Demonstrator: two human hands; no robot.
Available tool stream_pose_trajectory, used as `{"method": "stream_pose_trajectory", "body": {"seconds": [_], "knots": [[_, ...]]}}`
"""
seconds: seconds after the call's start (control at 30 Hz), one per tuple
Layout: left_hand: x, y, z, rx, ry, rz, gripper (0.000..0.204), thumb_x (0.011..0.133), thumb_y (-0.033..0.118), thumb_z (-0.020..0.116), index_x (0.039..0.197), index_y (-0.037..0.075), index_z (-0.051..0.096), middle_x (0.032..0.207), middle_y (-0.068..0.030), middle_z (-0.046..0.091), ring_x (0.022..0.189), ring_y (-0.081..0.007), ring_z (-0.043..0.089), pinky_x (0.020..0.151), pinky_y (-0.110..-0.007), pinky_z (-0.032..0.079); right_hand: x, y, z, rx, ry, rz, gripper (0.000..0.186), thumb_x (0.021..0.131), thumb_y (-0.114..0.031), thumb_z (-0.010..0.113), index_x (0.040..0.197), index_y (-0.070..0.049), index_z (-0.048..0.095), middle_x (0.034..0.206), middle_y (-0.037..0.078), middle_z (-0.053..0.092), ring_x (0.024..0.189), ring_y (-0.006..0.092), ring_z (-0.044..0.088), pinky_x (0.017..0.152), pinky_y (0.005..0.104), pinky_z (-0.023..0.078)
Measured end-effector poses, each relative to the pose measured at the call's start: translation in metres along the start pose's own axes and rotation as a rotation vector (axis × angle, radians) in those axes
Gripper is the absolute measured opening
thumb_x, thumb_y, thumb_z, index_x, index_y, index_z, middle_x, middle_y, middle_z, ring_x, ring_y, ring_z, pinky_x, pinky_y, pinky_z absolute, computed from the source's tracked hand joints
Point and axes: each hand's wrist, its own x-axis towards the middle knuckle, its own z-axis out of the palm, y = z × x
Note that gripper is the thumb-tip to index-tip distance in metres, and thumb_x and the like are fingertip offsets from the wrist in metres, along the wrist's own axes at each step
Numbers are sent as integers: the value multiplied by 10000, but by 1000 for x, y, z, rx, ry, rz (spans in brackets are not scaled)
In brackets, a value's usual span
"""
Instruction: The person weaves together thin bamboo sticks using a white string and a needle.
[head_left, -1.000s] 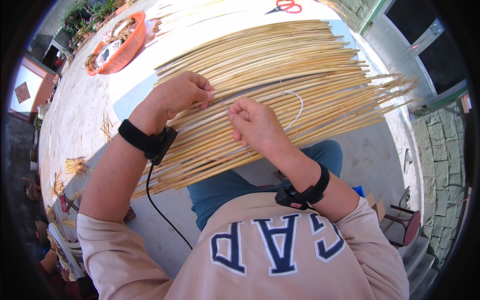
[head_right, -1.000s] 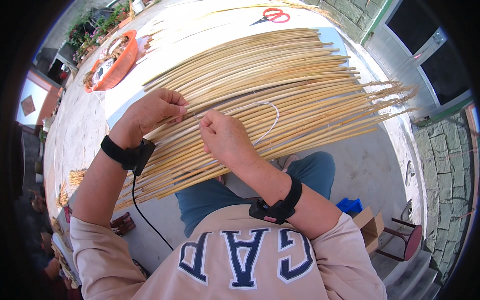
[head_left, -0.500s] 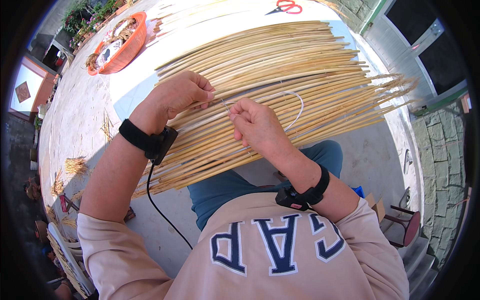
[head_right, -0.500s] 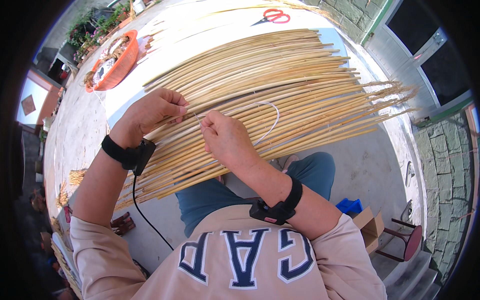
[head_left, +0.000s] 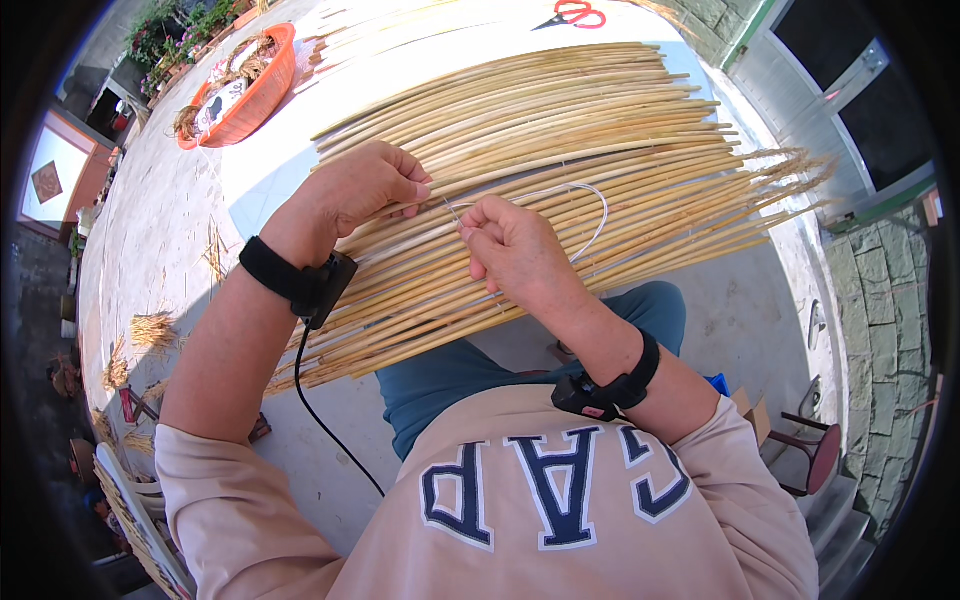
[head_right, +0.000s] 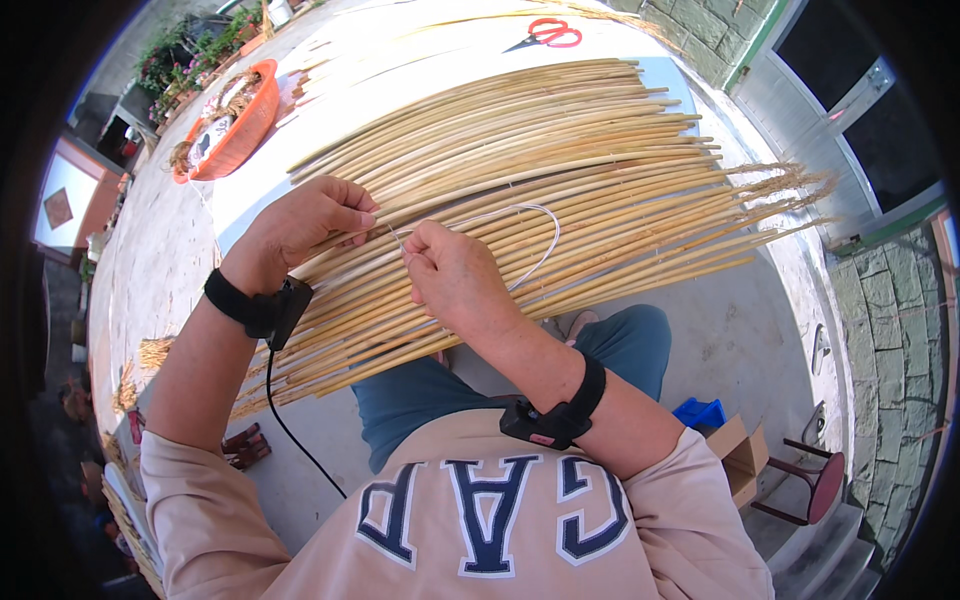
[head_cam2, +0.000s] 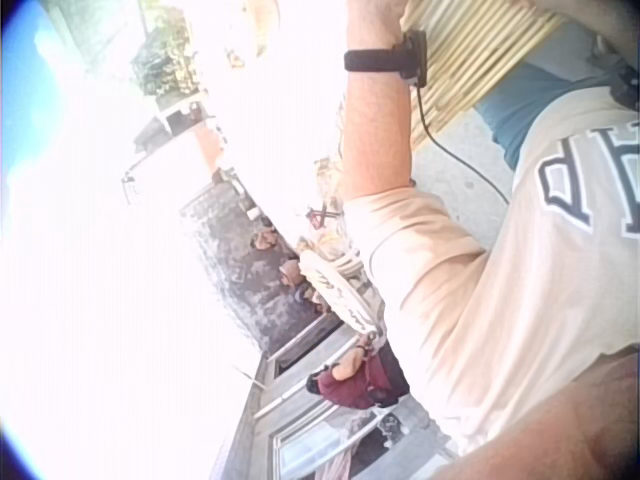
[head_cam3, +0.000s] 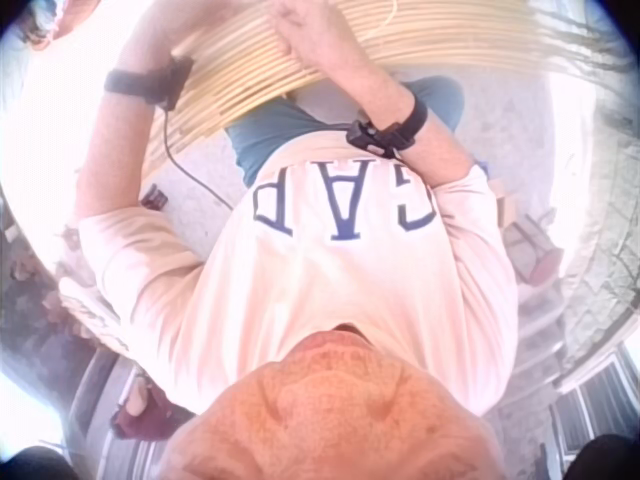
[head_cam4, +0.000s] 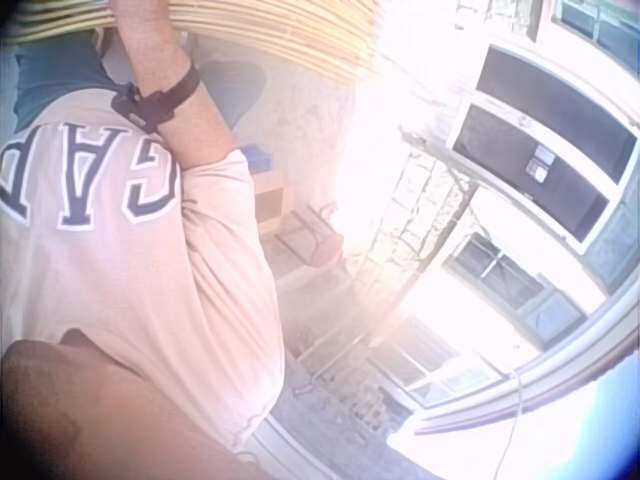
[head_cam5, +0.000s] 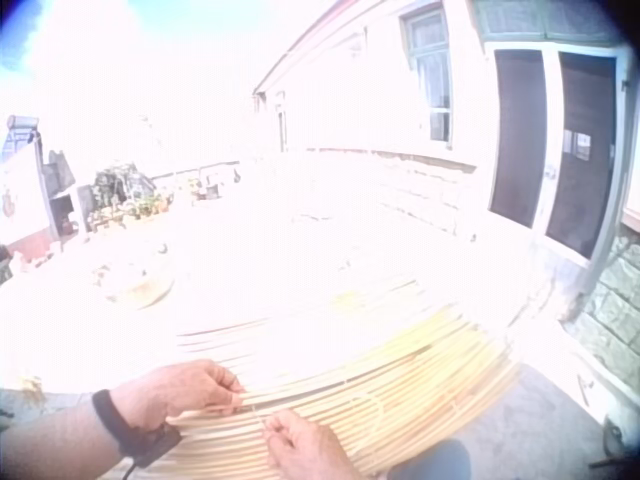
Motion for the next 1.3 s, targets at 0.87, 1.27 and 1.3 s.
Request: {"method": "stream_pose_trajectory", "body": {"seconds": [0.87,1.27,1.3], "knots": [[-8,5,12,121,63,64,76,730,25,612,768,-14,560,659,-33,551,586,-91,523,562,-186,419,1,12,10,-227,192,-176,92,836,-111,527,824,-24,556,526,21,502,479,75,485,456,229,379],[-10,8,16,36,74,61,68,715,-3,609,758,-14,557,635,-38,558,561,-93,520,532,-188,394,3,17,16,-201,255,-172,95,837,-112,529,813,-26,562,543,19,507,488,74,488,466,227,384],[-10,8,15,44,75,48,67,715,-5,608,759,-14,558,634,-39,557,559,-95,519,535,-190,396,3,16,16,-206,262,-172,95,836,-111,528,811,-26,563,542,19,507,489,73,487,468,226,384]]}}
